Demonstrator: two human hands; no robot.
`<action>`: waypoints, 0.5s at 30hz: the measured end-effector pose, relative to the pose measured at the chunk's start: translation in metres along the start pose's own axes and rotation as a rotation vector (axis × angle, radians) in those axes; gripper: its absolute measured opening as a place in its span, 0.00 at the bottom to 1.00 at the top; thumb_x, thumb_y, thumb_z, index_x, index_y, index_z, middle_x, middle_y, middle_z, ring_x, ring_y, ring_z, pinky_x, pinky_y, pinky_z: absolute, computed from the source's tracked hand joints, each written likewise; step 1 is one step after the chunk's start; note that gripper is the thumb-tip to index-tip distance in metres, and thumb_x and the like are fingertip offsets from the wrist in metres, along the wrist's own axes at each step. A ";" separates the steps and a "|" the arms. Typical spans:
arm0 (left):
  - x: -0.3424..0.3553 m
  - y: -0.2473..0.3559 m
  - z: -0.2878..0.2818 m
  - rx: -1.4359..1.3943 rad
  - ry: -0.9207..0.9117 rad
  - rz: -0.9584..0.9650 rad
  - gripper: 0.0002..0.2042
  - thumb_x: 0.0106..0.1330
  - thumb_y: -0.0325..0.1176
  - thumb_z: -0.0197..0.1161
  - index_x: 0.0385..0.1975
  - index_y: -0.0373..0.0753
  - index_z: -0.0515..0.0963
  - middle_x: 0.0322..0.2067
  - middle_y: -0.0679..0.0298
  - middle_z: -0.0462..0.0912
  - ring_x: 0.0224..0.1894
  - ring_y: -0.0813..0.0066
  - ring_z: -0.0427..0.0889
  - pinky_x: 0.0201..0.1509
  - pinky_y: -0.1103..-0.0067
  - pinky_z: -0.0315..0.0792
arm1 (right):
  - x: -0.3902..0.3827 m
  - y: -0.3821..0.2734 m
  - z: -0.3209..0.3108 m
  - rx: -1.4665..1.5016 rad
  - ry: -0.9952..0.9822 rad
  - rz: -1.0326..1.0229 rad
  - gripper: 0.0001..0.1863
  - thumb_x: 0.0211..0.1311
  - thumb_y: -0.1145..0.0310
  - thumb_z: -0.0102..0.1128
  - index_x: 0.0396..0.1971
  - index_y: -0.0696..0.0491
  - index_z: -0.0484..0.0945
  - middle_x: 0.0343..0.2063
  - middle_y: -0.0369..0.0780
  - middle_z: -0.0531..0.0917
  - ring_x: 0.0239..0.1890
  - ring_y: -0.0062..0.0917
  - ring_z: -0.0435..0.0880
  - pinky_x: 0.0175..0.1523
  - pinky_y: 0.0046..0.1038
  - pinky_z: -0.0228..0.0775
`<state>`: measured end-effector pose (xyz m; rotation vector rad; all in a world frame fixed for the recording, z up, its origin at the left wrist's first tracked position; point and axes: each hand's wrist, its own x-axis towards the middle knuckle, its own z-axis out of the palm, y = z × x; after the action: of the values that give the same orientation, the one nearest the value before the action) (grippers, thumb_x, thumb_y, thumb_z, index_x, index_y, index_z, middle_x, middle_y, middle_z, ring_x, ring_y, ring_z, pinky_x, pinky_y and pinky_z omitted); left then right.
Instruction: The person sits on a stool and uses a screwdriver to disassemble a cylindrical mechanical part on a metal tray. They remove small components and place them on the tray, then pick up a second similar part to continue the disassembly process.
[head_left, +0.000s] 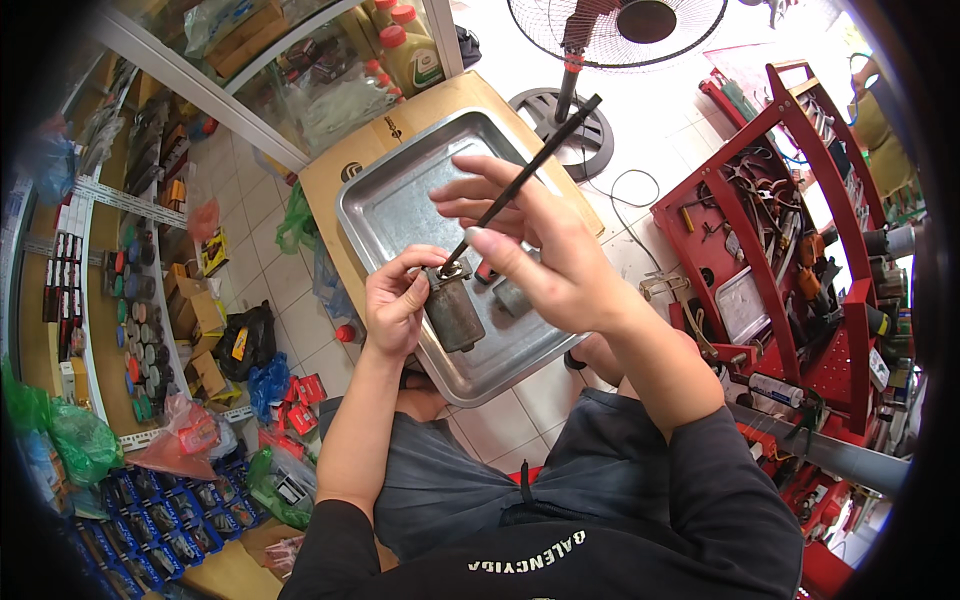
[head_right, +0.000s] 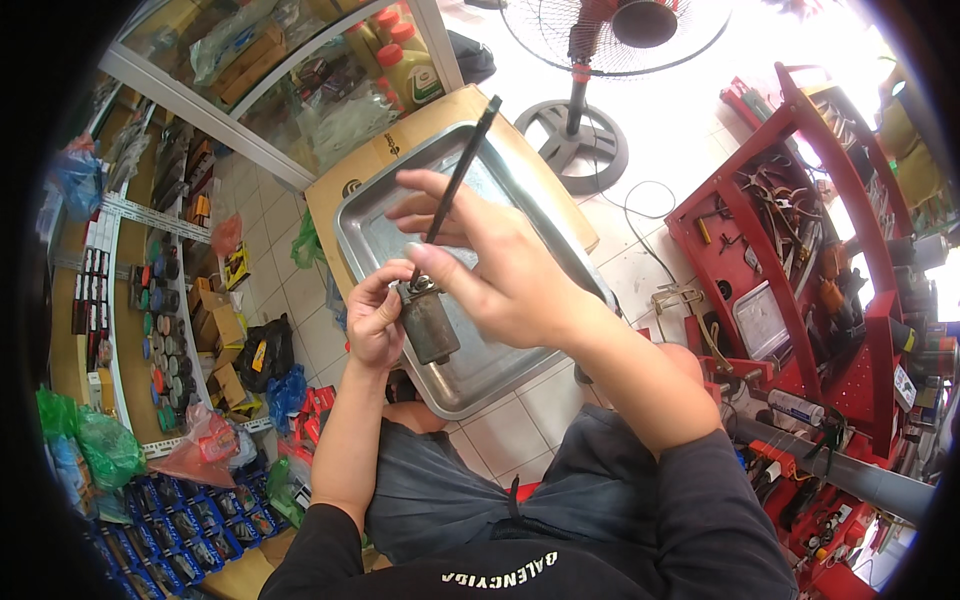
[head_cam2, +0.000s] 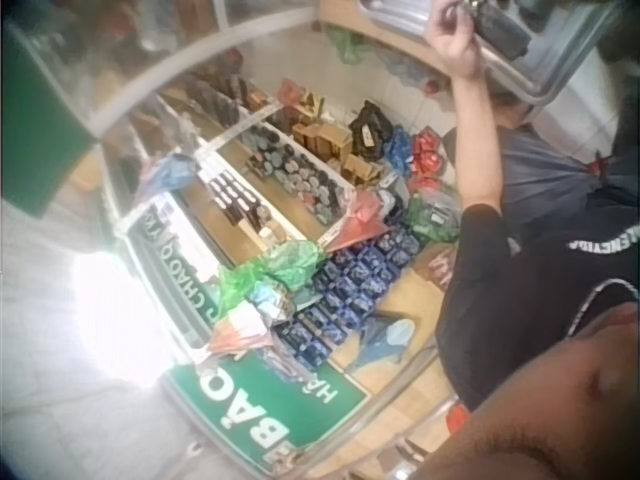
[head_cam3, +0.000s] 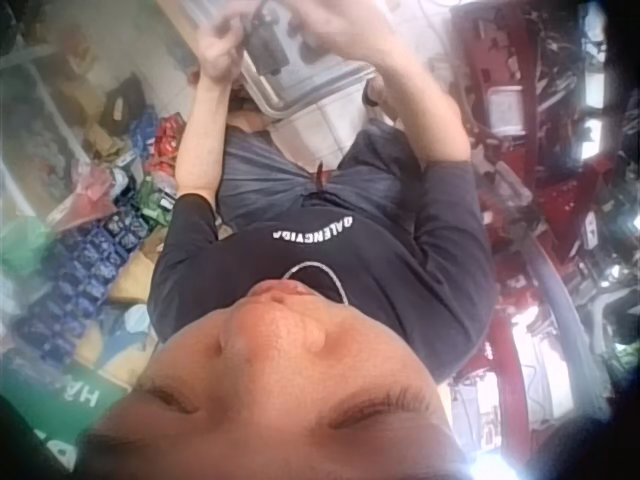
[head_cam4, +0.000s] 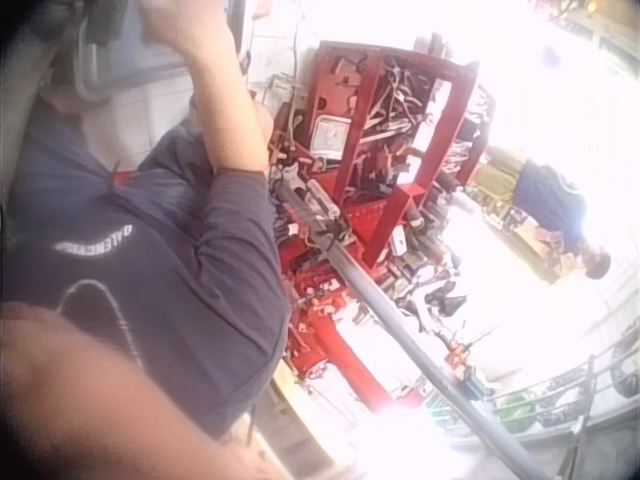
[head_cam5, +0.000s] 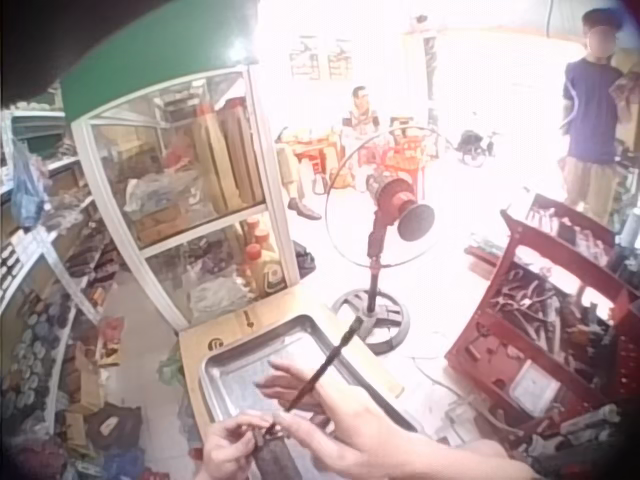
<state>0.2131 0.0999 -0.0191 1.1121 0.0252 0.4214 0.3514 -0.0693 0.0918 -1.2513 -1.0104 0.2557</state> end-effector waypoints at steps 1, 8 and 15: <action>0.001 -0.001 -0.001 -0.008 0.001 -0.003 0.13 0.72 0.33 0.67 0.47 0.29 0.84 0.51 0.53 0.83 0.55 0.67 0.80 0.64 0.73 0.71 | 0.002 -0.001 0.002 0.066 0.023 -0.019 0.18 0.73 0.82 0.57 0.60 0.62 0.73 0.43 0.44 0.88 0.47 0.28 0.91 0.45 0.22 0.84; 0.001 0.001 0.001 0.004 -0.003 -0.005 0.13 0.72 0.33 0.67 0.47 0.29 0.84 0.51 0.54 0.82 0.55 0.67 0.80 0.64 0.73 0.71 | 0.000 0.005 -0.021 -0.159 -0.133 0.064 0.19 0.72 0.81 0.59 0.61 0.61 0.73 0.41 0.45 0.89 0.47 0.28 0.91 0.42 0.21 0.84; 0.002 0.000 0.000 -0.009 0.000 -0.027 0.13 0.72 0.34 0.67 0.47 0.29 0.84 0.51 0.54 0.82 0.55 0.67 0.80 0.64 0.73 0.70 | 0.004 -0.006 -0.020 0.072 -0.163 0.130 0.22 0.71 0.79 0.60 0.63 0.57 0.73 0.40 0.43 0.89 0.42 0.28 0.92 0.50 0.28 0.83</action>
<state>0.2150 0.1008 -0.0185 1.1014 0.0377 0.3969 0.3662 -0.0817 0.0996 -1.2476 -1.0501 0.4974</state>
